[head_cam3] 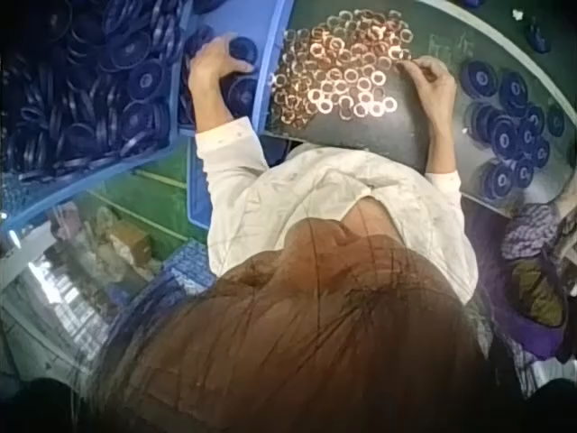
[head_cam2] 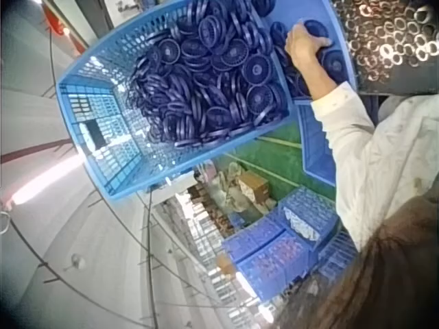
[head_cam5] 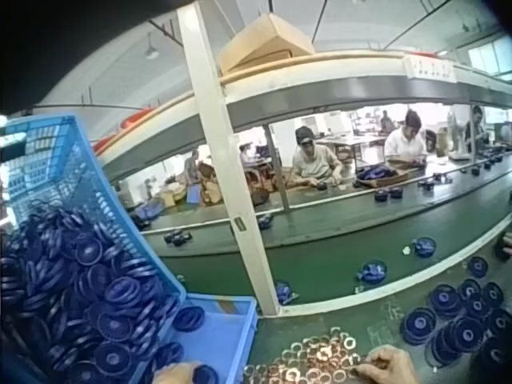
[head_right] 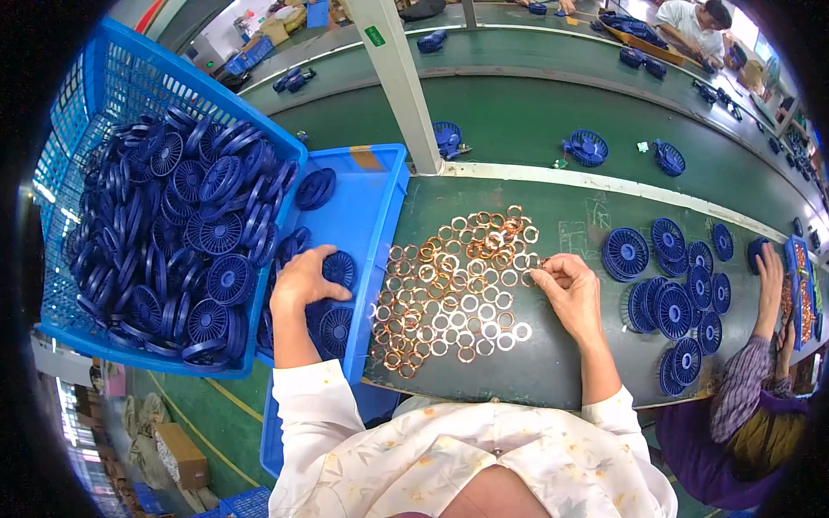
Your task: The person attaches metal rings to blue plastic components by hand on an assembly line.
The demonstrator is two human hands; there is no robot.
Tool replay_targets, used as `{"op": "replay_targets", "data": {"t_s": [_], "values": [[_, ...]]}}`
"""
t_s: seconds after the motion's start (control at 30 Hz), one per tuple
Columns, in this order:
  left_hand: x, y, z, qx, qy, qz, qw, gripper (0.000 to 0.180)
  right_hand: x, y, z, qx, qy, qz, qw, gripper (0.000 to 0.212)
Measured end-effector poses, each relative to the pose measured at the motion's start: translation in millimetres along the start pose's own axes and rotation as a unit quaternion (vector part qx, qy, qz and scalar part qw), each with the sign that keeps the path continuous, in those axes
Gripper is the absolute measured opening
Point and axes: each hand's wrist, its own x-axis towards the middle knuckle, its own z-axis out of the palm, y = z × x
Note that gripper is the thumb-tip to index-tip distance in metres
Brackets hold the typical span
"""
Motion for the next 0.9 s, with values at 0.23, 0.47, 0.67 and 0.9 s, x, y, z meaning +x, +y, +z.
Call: {"op": "replay_targets", "data": {"t_s": [0.23, 0.47, 0.67, 0.9], "values": [[25, 11, 36, 0.085, 0.127, 0.017, 0.988, 0.038, -11, -7, 10, 0.25, -0.068, 0.081, 0.963, 0.01], [15, 38, 18, -0.314, 0.346, 0.061, 0.882, 0.031, -27, -24, 23, 0.31, -0.142, 0.085, 0.936, 0.016], [-17, 109, 38, -0.714, 0.002, 0.206, 0.67, 0.027, -32, -41, 18, 0.259, -0.117, 0.089, 0.955, 0.019], [-21, 131, 71, -0.711, -0.192, 0.182, 0.651, 0.032, -34, -49, 24, 0.306, -0.094, 0.04, 0.947, 0.022]]}}
